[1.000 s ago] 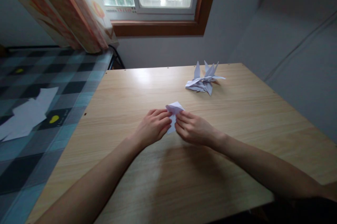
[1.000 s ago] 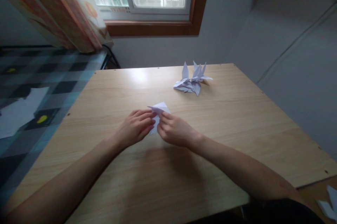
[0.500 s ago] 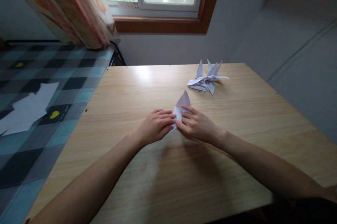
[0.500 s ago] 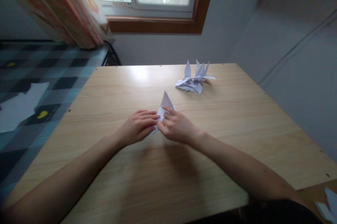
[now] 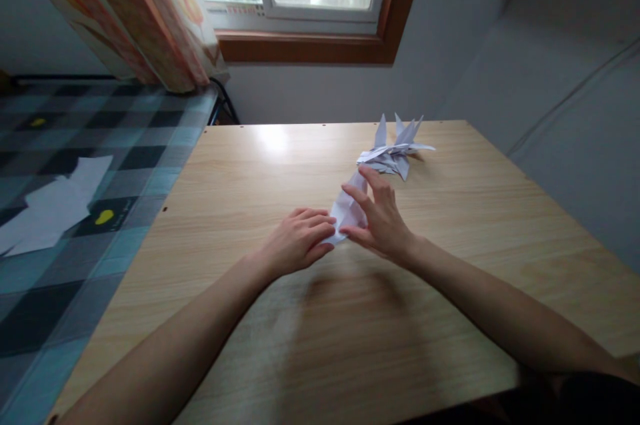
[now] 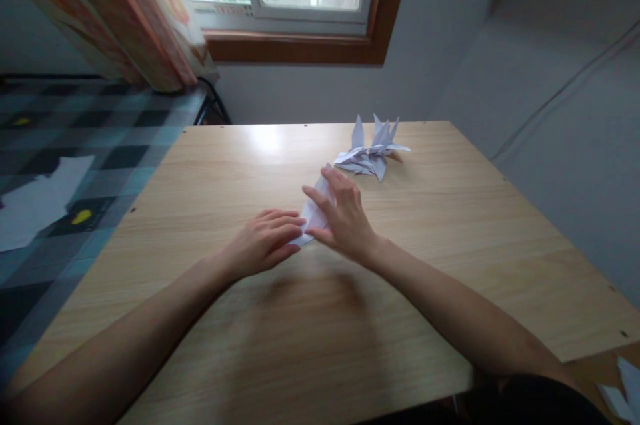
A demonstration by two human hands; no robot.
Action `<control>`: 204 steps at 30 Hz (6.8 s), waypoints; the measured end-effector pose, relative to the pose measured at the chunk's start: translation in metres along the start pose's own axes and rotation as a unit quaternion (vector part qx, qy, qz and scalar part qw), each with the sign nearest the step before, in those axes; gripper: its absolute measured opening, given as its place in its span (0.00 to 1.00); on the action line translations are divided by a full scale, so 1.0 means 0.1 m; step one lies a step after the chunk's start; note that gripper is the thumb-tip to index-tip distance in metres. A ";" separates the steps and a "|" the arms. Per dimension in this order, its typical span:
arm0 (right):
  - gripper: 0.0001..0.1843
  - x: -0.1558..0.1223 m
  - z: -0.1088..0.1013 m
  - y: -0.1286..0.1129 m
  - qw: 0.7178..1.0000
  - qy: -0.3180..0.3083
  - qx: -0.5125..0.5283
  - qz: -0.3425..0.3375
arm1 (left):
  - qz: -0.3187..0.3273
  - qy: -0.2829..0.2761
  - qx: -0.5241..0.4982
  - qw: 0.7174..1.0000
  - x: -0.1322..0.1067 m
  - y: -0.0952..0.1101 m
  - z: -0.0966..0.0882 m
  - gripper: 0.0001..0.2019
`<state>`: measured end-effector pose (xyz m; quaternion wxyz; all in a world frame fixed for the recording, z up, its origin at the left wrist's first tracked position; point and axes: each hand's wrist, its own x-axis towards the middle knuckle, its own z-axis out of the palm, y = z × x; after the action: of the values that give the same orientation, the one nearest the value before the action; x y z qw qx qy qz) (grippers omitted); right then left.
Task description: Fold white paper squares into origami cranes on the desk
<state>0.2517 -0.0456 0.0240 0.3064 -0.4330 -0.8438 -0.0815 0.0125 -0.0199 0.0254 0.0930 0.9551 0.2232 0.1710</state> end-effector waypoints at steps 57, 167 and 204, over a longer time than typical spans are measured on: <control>0.37 0.12 -0.04 0.30 0.864 -0.204 0.429 0.169 | 0.004 -0.025 0.049 0.998 -0.02 0.03 0.02 0.14; 0.25 -0.48 -0.48 -0.36 0.967 -0.255 0.009 -0.027 | -0.096 0.054 0.148 0.983 -0.05 0.04 -0.06 0.14; 0.12 0.07 0.20 0.30 0.939 -0.062 0.319 0.109 | -0.229 0.089 0.047 0.968 -0.04 -0.16 -0.01 0.09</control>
<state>0.2634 -0.0144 0.0086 0.3830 -0.4057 -0.7905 0.2527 0.0022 -0.0072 0.0210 0.0643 0.8626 0.4515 0.2189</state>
